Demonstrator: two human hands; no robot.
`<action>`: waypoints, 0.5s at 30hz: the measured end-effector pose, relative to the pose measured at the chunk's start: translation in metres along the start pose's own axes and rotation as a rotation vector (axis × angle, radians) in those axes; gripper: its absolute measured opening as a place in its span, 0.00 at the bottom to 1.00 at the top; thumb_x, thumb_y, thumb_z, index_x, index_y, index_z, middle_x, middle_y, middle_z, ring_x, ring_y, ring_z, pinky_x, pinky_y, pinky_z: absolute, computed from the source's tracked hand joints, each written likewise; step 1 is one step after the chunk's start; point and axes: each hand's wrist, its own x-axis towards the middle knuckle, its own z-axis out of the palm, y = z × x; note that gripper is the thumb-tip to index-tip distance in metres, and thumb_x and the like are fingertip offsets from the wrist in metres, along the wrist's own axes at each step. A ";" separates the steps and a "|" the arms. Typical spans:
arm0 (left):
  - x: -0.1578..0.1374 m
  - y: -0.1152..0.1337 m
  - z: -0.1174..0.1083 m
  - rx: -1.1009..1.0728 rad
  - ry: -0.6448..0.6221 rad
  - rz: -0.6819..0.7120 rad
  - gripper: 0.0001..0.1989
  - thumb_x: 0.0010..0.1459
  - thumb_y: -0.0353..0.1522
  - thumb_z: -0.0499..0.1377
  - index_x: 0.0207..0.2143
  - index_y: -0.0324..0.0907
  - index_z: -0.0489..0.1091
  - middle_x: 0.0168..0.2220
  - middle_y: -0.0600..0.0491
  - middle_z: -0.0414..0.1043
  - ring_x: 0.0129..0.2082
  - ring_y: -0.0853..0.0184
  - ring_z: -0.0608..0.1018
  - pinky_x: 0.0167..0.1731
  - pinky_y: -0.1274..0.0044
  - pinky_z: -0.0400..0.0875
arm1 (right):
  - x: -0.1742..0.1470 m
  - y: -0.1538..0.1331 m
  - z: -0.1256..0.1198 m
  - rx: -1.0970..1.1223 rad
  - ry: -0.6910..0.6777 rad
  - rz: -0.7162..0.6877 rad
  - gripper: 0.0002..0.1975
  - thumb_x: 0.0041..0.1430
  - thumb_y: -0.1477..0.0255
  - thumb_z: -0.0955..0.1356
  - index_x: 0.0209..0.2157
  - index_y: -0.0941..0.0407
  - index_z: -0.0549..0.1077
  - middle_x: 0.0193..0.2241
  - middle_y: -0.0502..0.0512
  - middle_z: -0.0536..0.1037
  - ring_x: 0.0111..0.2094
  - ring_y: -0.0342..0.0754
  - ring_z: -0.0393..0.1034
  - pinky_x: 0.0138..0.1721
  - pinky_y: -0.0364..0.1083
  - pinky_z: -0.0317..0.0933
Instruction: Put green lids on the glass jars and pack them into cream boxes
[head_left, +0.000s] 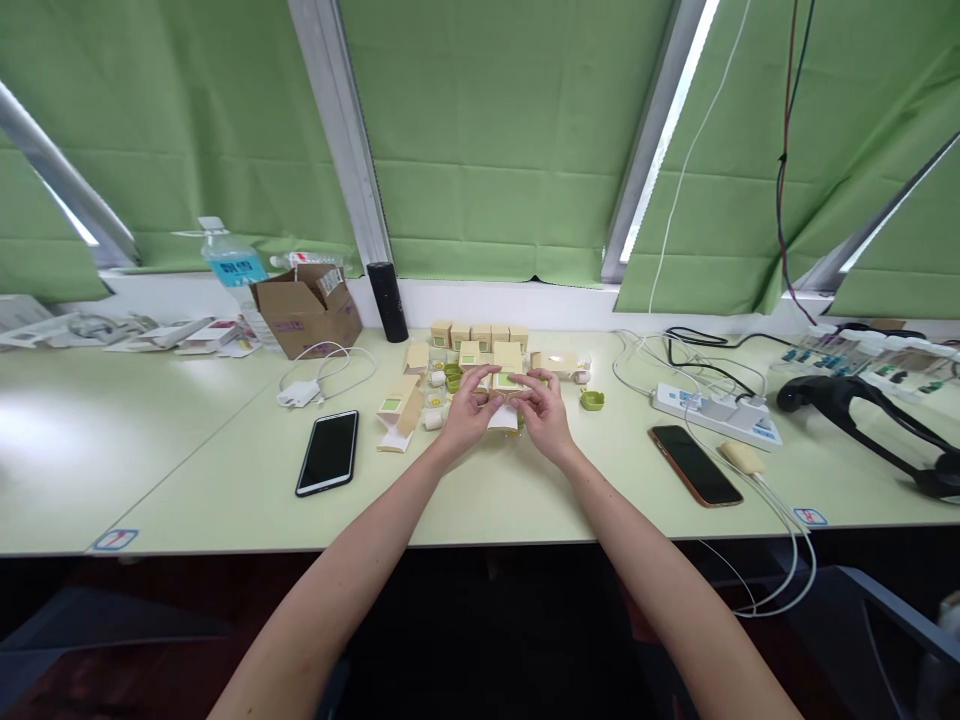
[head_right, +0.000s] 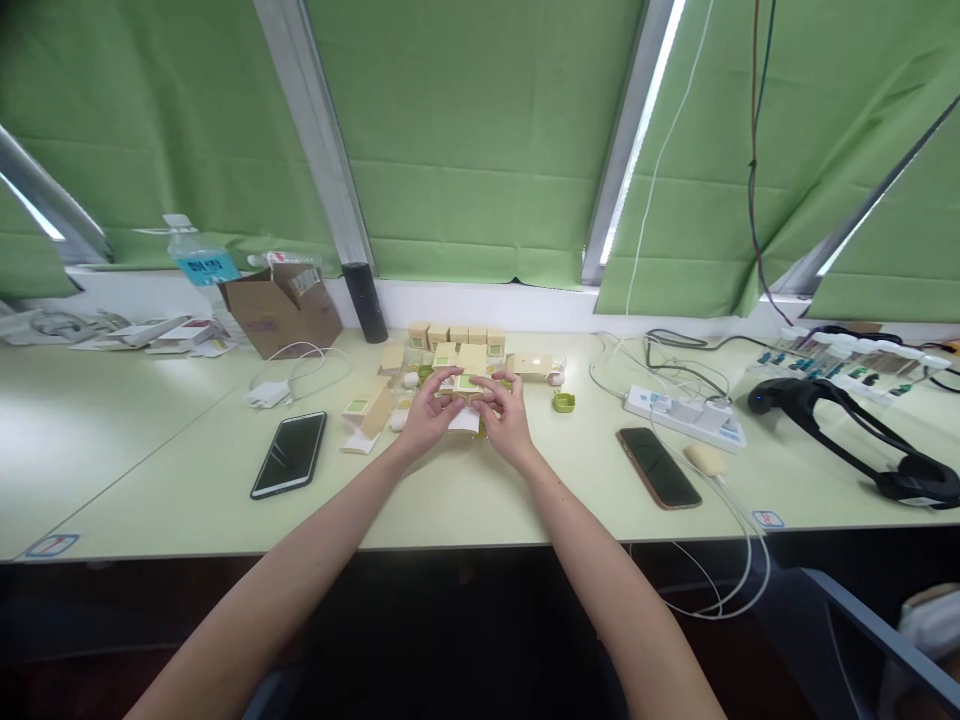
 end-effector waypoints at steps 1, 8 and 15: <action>0.000 0.001 0.000 0.004 -0.005 -0.003 0.23 0.62 0.42 0.67 0.58 0.49 0.72 0.63 0.44 0.65 0.35 0.71 0.78 0.41 0.71 0.80 | 0.000 0.000 0.000 -0.004 0.002 -0.002 0.16 0.68 0.67 0.68 0.55 0.48 0.76 0.56 0.57 0.60 0.37 0.41 0.77 0.49 0.52 0.78; 0.001 0.003 -0.002 -0.061 -0.010 -0.052 0.26 0.60 0.43 0.68 0.59 0.49 0.70 0.66 0.44 0.64 0.31 0.75 0.76 0.39 0.73 0.79 | 0.000 -0.007 -0.003 -0.076 -0.011 -0.069 0.20 0.67 0.63 0.69 0.59 0.47 0.74 0.62 0.60 0.60 0.37 0.42 0.77 0.52 0.55 0.77; 0.009 -0.006 -0.010 -0.091 0.143 -0.010 0.29 0.58 0.45 0.70 0.58 0.48 0.70 0.64 0.44 0.63 0.44 0.65 0.80 0.49 0.68 0.79 | 0.025 -0.006 -0.038 -0.722 0.115 0.298 0.29 0.69 0.66 0.64 0.69 0.50 0.60 0.54 0.64 0.75 0.39 0.53 0.78 0.44 0.59 0.75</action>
